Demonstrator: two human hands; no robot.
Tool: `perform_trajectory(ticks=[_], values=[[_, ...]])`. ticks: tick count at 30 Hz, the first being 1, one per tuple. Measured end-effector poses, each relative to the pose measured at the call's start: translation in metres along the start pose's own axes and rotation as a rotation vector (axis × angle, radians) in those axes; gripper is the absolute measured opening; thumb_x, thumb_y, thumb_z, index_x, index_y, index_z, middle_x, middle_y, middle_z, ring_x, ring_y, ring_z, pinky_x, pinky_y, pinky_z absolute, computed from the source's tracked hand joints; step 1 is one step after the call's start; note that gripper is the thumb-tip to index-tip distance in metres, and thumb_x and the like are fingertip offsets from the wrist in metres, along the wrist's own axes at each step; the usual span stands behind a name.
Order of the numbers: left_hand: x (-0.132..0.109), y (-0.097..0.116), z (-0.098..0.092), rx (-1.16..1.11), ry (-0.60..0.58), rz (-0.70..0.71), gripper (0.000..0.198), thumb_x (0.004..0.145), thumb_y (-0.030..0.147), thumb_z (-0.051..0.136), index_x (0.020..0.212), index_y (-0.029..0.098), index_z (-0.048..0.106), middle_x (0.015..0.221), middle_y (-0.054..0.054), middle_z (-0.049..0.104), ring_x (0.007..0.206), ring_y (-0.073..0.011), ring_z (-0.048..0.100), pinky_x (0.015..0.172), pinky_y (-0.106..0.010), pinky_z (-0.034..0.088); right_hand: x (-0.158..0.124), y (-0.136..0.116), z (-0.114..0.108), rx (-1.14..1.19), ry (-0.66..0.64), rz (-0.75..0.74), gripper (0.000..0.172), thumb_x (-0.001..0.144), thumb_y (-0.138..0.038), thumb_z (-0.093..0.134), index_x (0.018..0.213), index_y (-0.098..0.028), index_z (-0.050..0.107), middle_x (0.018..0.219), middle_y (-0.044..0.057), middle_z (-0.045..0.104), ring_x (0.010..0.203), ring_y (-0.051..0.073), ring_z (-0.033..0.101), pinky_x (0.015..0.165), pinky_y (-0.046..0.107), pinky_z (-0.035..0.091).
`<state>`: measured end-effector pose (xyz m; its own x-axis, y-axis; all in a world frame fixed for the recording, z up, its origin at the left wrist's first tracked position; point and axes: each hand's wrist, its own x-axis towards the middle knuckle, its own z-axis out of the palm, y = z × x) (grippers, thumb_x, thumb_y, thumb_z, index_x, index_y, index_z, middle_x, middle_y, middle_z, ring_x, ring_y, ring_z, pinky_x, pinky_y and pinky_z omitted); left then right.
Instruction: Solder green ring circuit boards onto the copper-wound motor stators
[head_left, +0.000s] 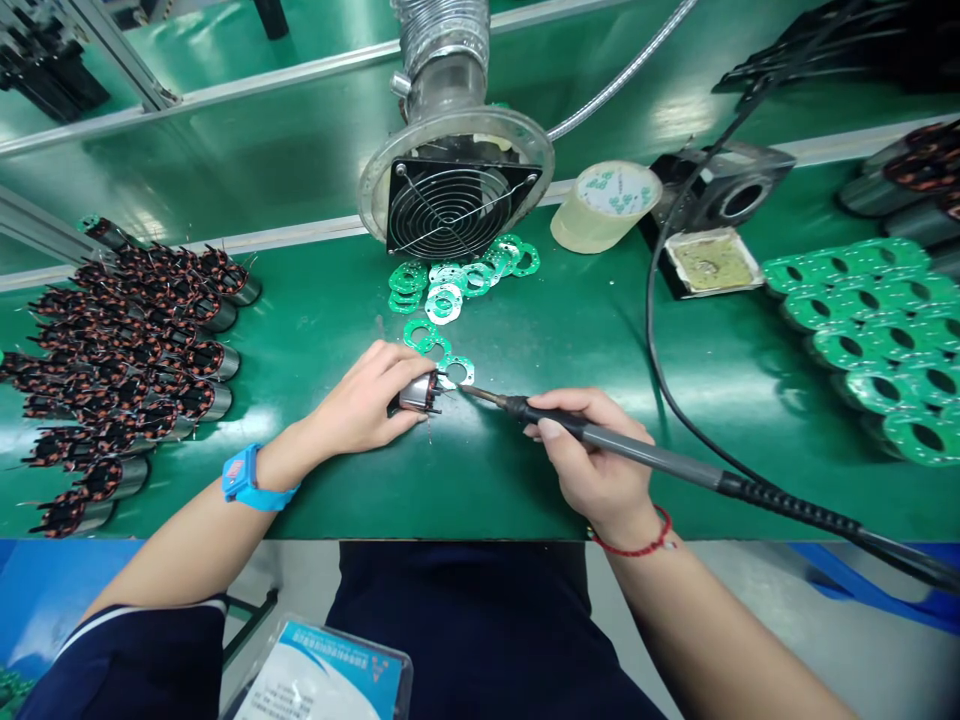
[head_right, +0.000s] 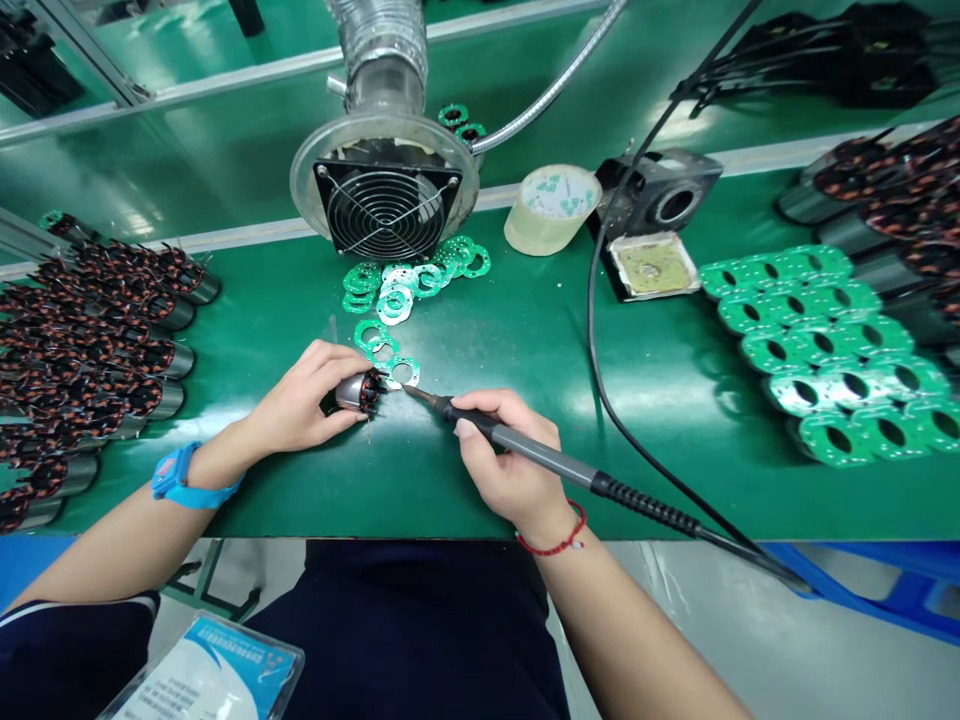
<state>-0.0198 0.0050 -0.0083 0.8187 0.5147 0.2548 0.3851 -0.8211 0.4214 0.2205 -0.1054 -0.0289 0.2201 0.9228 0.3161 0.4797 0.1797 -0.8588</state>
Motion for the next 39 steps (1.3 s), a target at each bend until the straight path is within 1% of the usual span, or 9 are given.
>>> perform_trajectory(ticks=[8,12,15,19,22,26,32,36,39], values=[[0.0,-0.001,0.0,-0.003,-0.009,0.0,0.041,0.086,0.022,0.058,0.126,0.017,0.049,0.118,-0.013,0.059,0.108,-0.0249,0.054,0.093,-0.042,0.045,0.001,0.0,-0.001,0.002,-0.029,-0.017,0.009,0.083,-0.026,0.059,0.089,-0.023,0.066,0.073,0.0,0.07,0.06,0.016,0.067,0.058,0.029,0.055],[0.0,-0.001,0.0,0.005,-0.022,-0.006,0.04,0.087,0.023,0.058,0.125,0.017,0.049,0.117,-0.012,0.058,0.108,-0.025,0.054,0.093,-0.042,0.045,0.002,-0.002,-0.002,-0.018,-0.034,-0.028,0.01,0.083,-0.026,0.058,0.089,-0.023,0.065,0.07,0.0,0.07,0.055,0.015,0.065,0.053,0.028,0.052],[0.0,-0.001,0.0,0.009,-0.025,-0.006,0.04,0.087,0.025,0.058,0.125,0.017,0.05,0.117,-0.012,0.058,0.107,-0.0247,0.054,0.092,-0.041,0.045,0.002,-0.006,-0.001,-0.053,-0.038,-0.119,0.008,0.081,-0.023,0.058,0.087,-0.023,0.064,0.068,0.0,0.069,0.053,0.015,0.064,0.051,0.027,0.051],[0.001,-0.001,0.0,0.004,-0.019,-0.002,0.041,0.085,0.021,0.058,0.125,0.016,0.05,0.116,-0.012,0.058,0.106,-0.0249,0.053,0.092,-0.042,0.045,0.002,-0.009,0.0,-0.098,-0.039,-0.268,0.009,0.08,-0.019,0.057,0.086,-0.024,0.063,0.068,0.0,0.068,0.057,0.016,0.065,0.055,0.029,0.053],[0.001,0.0,0.0,0.009,-0.016,-0.004,0.041,0.084,0.02,0.06,0.124,0.016,0.05,0.116,-0.012,0.058,0.106,-0.0244,0.053,0.091,-0.041,0.046,0.001,-0.005,0.001,-0.068,0.043,-0.307,0.011,0.082,-0.02,0.057,0.092,-0.023,0.063,0.072,0.001,0.068,0.06,0.016,0.066,0.055,0.029,0.054],[0.002,0.001,-0.001,0.005,-0.036,-0.018,0.042,0.084,0.022,0.061,0.124,0.014,0.052,0.115,-0.013,0.058,0.106,-0.0241,0.053,0.091,-0.04,0.046,0.0,0.001,0.003,-0.024,0.187,-0.246,0.019,0.083,-0.018,0.06,0.102,-0.021,0.062,0.088,0.004,0.068,0.068,0.017,0.069,0.061,0.03,0.056],[0.002,0.001,-0.002,-0.009,-0.051,-0.035,0.041,0.086,0.022,0.059,0.125,0.014,0.051,0.116,-0.013,0.058,0.106,-0.0239,0.052,0.092,-0.041,0.046,-0.001,0.004,0.005,-0.068,0.141,-0.185,0.027,0.083,-0.02,0.063,0.109,-0.024,0.06,0.09,0.004,0.068,0.075,0.018,0.067,0.069,0.032,0.055],[0.0,0.001,-0.003,-0.012,-0.063,-0.054,0.04,0.087,0.024,0.059,0.125,0.014,0.051,0.118,-0.014,0.057,0.106,-0.0245,0.053,0.091,-0.04,0.047,0.013,0.0,-0.01,-0.067,0.09,-0.017,0.029,0.087,-0.028,0.06,0.116,-0.024,0.057,0.099,0.005,0.069,0.084,0.019,0.069,0.073,0.033,0.056],[-0.002,0.0,-0.002,-0.011,-0.071,-0.064,0.04,0.088,0.026,0.059,0.126,0.016,0.05,0.118,-0.013,0.057,0.105,-0.0245,0.053,0.091,-0.04,0.047,0.042,0.001,-0.03,-0.131,0.16,-0.045,0.028,0.089,-0.031,0.057,0.116,-0.024,0.057,0.102,0.006,0.069,0.087,0.019,0.069,0.076,0.034,0.056]])
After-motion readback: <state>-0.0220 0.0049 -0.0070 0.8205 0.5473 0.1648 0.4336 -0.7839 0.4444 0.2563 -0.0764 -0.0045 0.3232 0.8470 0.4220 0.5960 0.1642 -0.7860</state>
